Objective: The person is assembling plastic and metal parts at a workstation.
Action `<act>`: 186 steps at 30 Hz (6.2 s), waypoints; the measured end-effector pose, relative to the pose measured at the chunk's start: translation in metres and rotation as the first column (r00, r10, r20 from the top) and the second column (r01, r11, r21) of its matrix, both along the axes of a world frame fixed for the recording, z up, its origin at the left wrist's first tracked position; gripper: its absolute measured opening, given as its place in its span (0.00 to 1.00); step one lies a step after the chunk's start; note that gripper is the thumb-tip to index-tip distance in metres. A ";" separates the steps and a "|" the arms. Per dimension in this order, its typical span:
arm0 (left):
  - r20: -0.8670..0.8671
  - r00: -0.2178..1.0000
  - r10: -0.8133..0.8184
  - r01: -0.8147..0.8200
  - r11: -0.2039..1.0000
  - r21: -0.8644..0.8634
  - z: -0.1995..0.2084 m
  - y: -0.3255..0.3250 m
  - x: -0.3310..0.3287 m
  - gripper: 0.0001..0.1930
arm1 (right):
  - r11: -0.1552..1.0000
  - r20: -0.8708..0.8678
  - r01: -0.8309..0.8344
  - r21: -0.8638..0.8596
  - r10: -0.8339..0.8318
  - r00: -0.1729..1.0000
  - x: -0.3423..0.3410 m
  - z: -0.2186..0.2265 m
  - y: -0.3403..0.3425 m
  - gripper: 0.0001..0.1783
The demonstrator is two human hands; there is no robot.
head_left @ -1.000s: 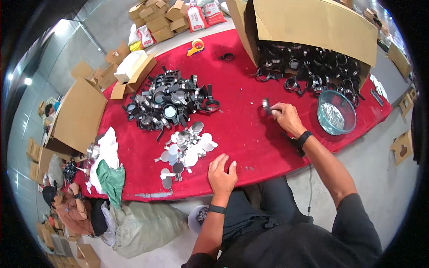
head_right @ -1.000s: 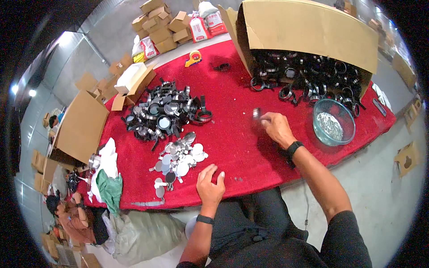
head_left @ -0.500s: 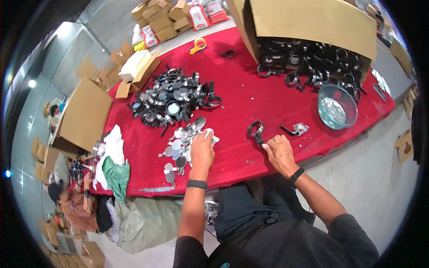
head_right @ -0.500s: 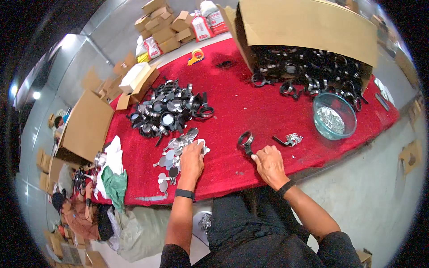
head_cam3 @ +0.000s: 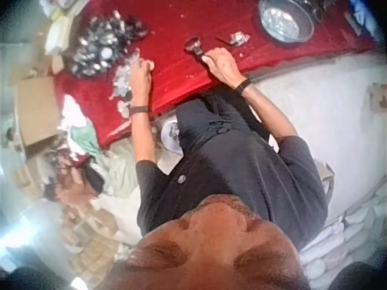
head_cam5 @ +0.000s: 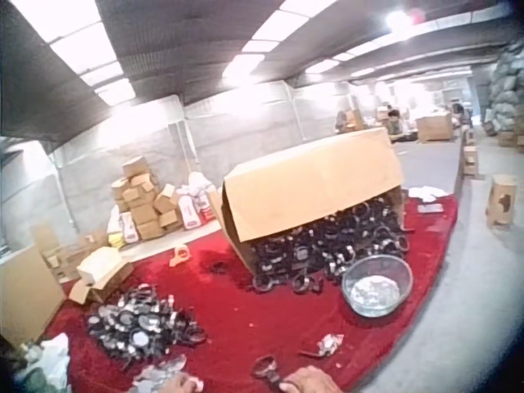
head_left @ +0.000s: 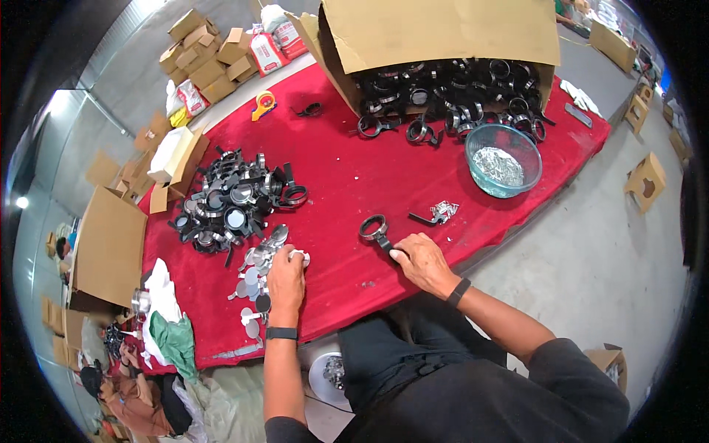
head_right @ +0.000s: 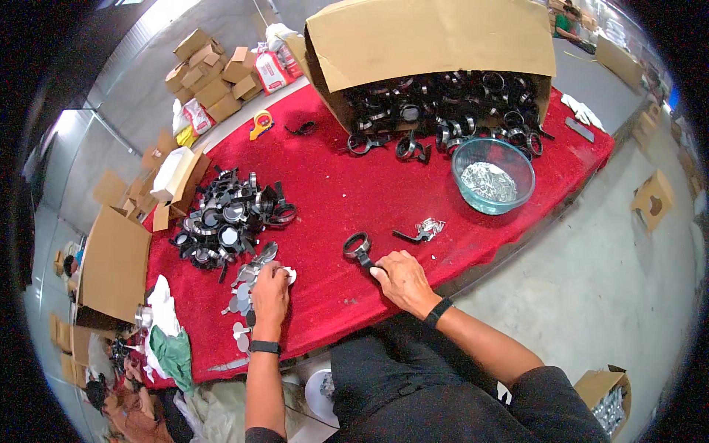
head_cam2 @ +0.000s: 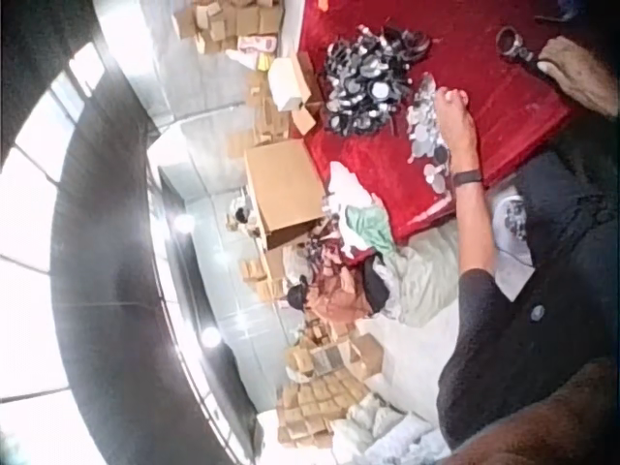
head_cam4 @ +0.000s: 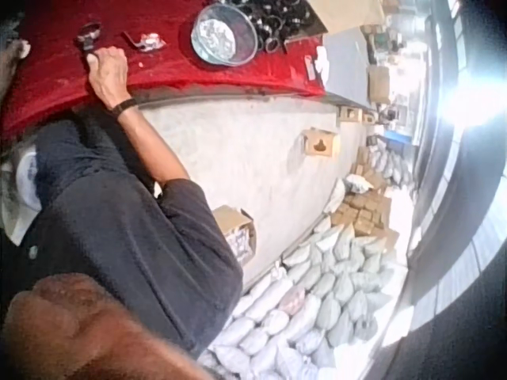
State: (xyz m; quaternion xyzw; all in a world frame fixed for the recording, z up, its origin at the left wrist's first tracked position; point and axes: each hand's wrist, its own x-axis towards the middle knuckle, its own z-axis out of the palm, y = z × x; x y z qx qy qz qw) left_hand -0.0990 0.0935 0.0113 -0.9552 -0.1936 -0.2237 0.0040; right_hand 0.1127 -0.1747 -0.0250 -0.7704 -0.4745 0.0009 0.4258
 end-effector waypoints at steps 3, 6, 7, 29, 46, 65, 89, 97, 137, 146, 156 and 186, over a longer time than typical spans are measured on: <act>0.140 0.990 0.037 -0.027 0.997 -0.071 0.016 -0.012 -0.002 0.07 | 0.995 -0.076 0.069 0.079 -0.063 0.995 -0.004 0.008 -0.002 0.11; 0.386 0.915 0.114 0.002 0.958 -0.286 0.038 -0.045 0.012 0.06 | 0.952 -0.042 0.134 0.274 -0.128 0.991 -0.015 0.035 0.000 0.10; 0.436 0.891 0.127 0.022 0.947 -0.321 0.044 -0.058 0.018 0.05 | 0.953 -0.107 0.105 0.283 -0.077 0.991 -0.021 0.043 0.003 0.11; 0.101 0.992 0.073 -0.010 0.852 -0.524 0.019 -0.088 0.093 0.29 | 0.966 -0.363 0.255 -0.034 -0.249 0.898 0.006 0.014 -0.051 0.18; 0.081 0.996 -0.028 0.080 0.638 -0.766 -0.016 -0.074 0.084 0.14 | 0.929 -0.353 0.355 0.103 -0.300 0.886 0.009 0.025 -0.048 0.13; 0.173 0.973 0.155 0.044 0.609 -0.792 -0.060 -0.080 0.092 0.36 | 0.985 0.055 0.171 0.023 -0.172 0.984 -0.015 0.026 0.055 0.09; 0.211 0.968 0.136 0.086 0.612 -0.786 -0.048 -0.084 0.091 0.28 | 0.991 0.212 0.135 0.026 -0.137 0.968 -0.013 0.022 0.062 0.05; 0.203 0.973 0.111 0.097 0.599 -0.795 -0.043 -0.084 0.090 0.25 | 0.991 0.226 0.133 -0.028 -0.123 0.966 -0.016 0.034 0.057 0.05; 0.106 0.994 -0.001 0.071 0.748 -0.660 -0.015 -0.112 0.075 0.40 | 0.933 -0.364 0.358 -0.038 -0.346 0.865 0.284 0.128 -0.179 0.17; 0.066 0.998 0.009 0.040 0.712 -0.701 0.006 -0.125 0.084 0.37 | 0.819 -0.053 -0.063 -0.570 0.040 0.998 0.308 0.121 -0.158 0.31; 0.015 1.000 0.008 0.004 0.740 -0.673 0.012 -0.125 0.089 0.38 | 0.727 0.088 -0.101 -0.679 0.217 0.972 0.293 0.088 -0.127 0.47; 0.124 0.991 0.044 0.052 0.735 -0.676 -0.012 -0.117 0.080 0.41 | 0.641 0.000 -0.080 -0.763 0.123 0.992 0.296 0.080 -0.141 0.21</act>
